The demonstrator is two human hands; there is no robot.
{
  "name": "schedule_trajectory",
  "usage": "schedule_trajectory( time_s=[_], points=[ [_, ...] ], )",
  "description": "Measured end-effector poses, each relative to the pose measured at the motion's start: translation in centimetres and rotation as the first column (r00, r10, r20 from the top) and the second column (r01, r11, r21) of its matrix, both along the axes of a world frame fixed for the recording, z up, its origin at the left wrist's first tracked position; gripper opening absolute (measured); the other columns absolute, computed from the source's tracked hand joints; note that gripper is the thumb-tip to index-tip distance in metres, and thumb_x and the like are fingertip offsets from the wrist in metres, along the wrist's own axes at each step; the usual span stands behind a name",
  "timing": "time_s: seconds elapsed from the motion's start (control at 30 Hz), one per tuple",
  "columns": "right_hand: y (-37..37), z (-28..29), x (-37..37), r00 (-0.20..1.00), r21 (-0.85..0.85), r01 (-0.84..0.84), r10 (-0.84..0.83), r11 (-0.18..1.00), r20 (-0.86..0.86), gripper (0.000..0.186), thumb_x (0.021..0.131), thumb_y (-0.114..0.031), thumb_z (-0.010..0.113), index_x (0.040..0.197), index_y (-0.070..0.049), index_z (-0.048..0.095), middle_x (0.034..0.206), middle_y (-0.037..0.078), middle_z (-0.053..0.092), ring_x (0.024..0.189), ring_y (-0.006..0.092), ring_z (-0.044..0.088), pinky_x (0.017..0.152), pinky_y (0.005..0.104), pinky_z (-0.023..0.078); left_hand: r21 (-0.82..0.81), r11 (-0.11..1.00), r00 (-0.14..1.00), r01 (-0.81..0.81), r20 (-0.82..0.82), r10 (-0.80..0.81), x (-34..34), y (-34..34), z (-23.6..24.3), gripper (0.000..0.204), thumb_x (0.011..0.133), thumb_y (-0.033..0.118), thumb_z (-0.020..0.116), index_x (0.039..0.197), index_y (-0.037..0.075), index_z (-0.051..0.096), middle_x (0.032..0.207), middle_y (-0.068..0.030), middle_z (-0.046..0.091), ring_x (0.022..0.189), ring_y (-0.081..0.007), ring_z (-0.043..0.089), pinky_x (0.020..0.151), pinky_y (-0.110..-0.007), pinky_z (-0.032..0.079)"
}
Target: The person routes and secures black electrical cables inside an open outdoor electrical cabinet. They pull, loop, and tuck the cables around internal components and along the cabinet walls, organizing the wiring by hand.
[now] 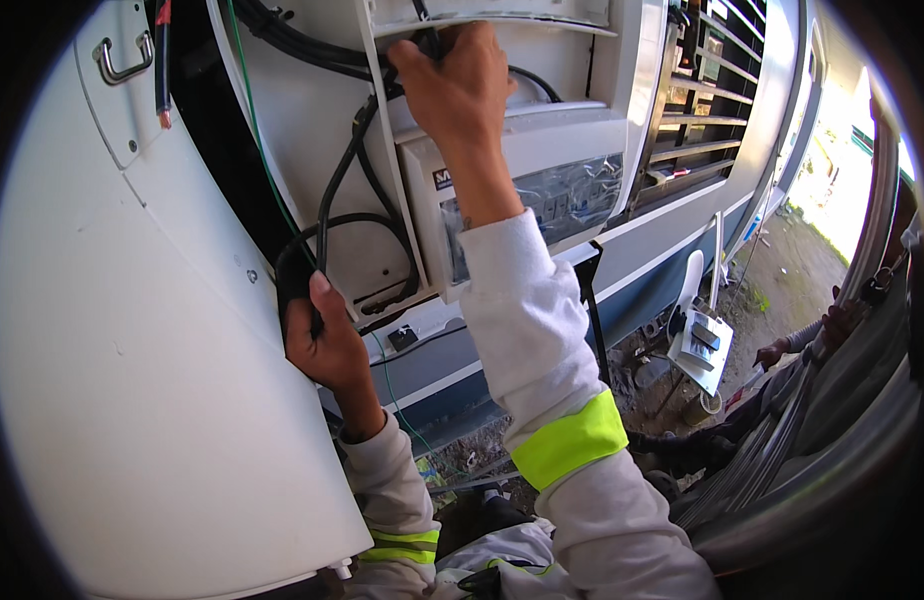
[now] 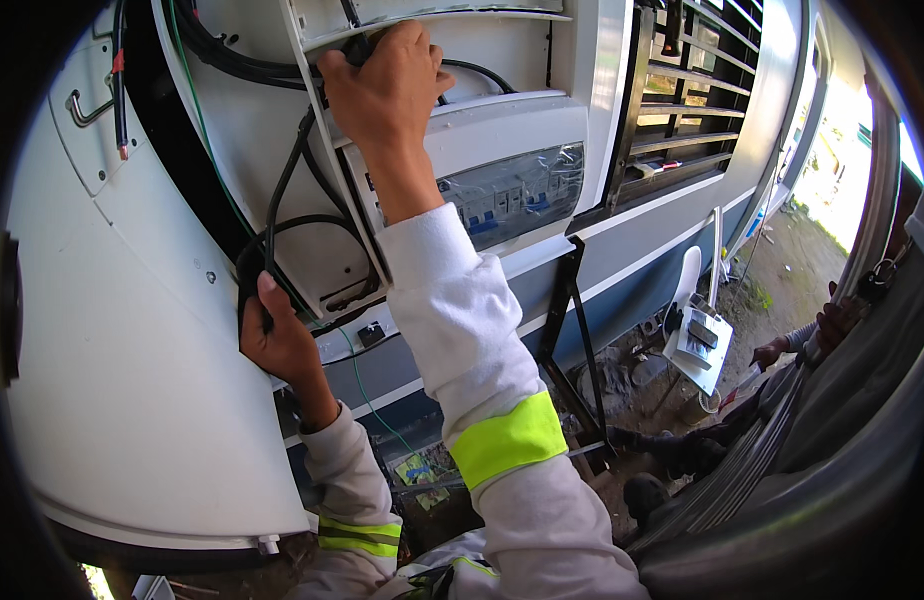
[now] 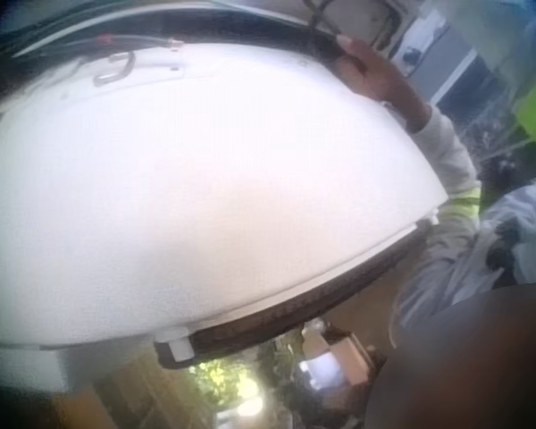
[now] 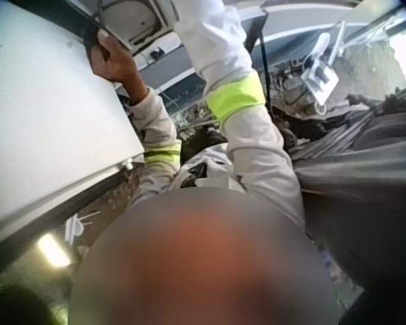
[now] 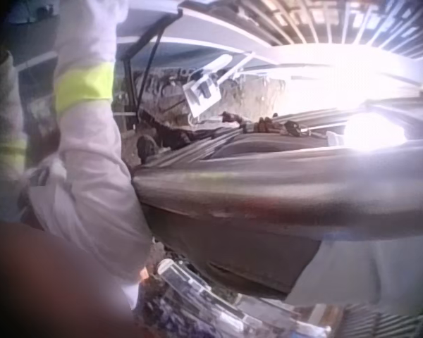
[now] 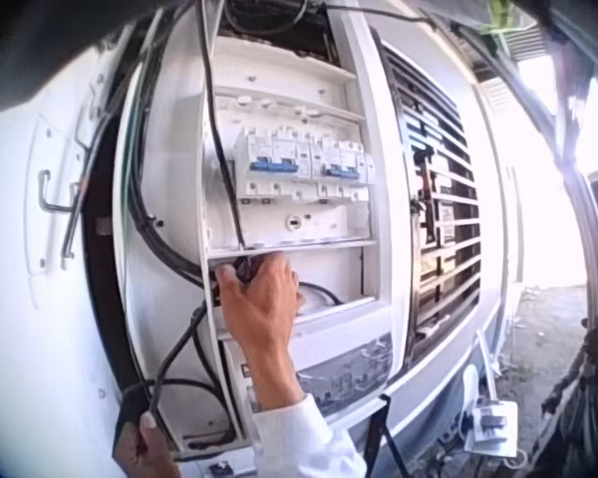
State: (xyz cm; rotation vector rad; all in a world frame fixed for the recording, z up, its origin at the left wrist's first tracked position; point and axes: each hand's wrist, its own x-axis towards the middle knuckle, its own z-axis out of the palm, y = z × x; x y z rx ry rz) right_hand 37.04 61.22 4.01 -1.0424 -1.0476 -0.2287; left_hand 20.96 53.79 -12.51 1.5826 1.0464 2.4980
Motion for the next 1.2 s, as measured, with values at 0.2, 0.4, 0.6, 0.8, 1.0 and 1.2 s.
schedule_trajectory(
  time_s=[0.2,0.4,0.6,0.8,1.0,1.2],
  points=[
    [-0.9,-0.1,0.2,0.974,0.096,-0.201,0.209,0.975,-0.082,0.032,0.077,-0.024,0.079,0.093,0.001,0.066,0.094,0.013,0.068,0.104,0.0353,0.06,0.098,0.05,0.036,-0.036,0.998,0.999,-0.045,0.011,0.045,0.5,0.7,-0.6,0.047,0.102,0.02,0.068,0.063,0.001,0.049,0.053,-0.0006,0.044,0.052,-0.0067,0.034,0.049,-0.027,0.026],
    [-1.5,-0.6,-0.3,0.965,0.11,-0.225,0.237,0.968,-0.113,0.032,0.075,-0.027,0.085,0.091,-0.001,0.075,0.087,0.007,0.071,0.1,0.0326,0.059,0.1,0.047,0.032,-0.06,0.998,0.994,-0.016,-0.11,0.01,1.8,1.3,-2.1,0.048,0.102,0.022,0.066,0.061,0.001,0.054,0.048,-0.0037,0.042,0.047,-0.0083,0.033,0.046,-0.029,0.025],
    [-0.8,-0.4,-0.6,0.953,0.14,-0.24,0.261,0.961,-0.156,0.033,0.073,-0.028,0.084,0.092,-0.003,0.075,0.087,0.01,0.069,0.106,0.0316,0.055,0.102,0.0463,0.029,-0.117,0.993,0.995,-0.006,-0.097,-0.006,0.7,0.9,-1.2,0.045,0.102,0.02,0.066,0.063,-0.001,0.058,0.05,-0.0037,0.049,0.047,-0.0074,0.037,0.045,-0.029,0.027],
    [0.2,0.5,-1.1,0.956,0.099,-0.191,0.208,0.977,-0.207,0.032,0.073,-0.024,0.077,0.084,0.004,0.066,0.087,0.016,0.068,0.106,0.034,0.054,0.106,0.0478,0.026,-0.15,0.988,0.997,0.028,-0.067,-0.038,0.5,0.4,0.3,0.048,0.104,0.028,0.064,0.067,-0.001,0.06,0.052,0.0031,0.044,0.052,-0.0032,0.034,0.048,-0.026,0.024],
    [-0.1,0.8,-1.2,0.918,0.101,-0.271,0.288,0.957,-0.274,0.033,0.073,-0.023,0.077,0.083,0.006,0.064,0.089,0.017,0.07,0.109,0.0333,0.052,0.109,0.047,0.022,-0.203,0.978,0.993,-0.048,-0.116,0.025,1.0,0.4,1.1,0.052,0.106,0.034,0.061,0.07,-0.003,0.062,0.052,0.0049,0.042,0.053,-0.0031,0.033,0.049,-0.027,0.023],
    [-1.1,0.0,-1.1,0.881,0.142,-0.33,0.358,0.933,-0.31,0.029,0.077,-0.019,0.077,0.091,0.004,0.069,0.089,0.016,0.071,0.108,0.0336,0.055,0.107,0.044,0.034,-0.203,0.969,0.98,-0.142,-0.167,0.108,1.3,0.4,3.0,0.051,0.104,0.035,0.064,0.068,-0.001,0.063,0.05,-0.0006,0.043,0.049,-0.0071,0.034,0.047,-0.03,0.025]
  ],
)
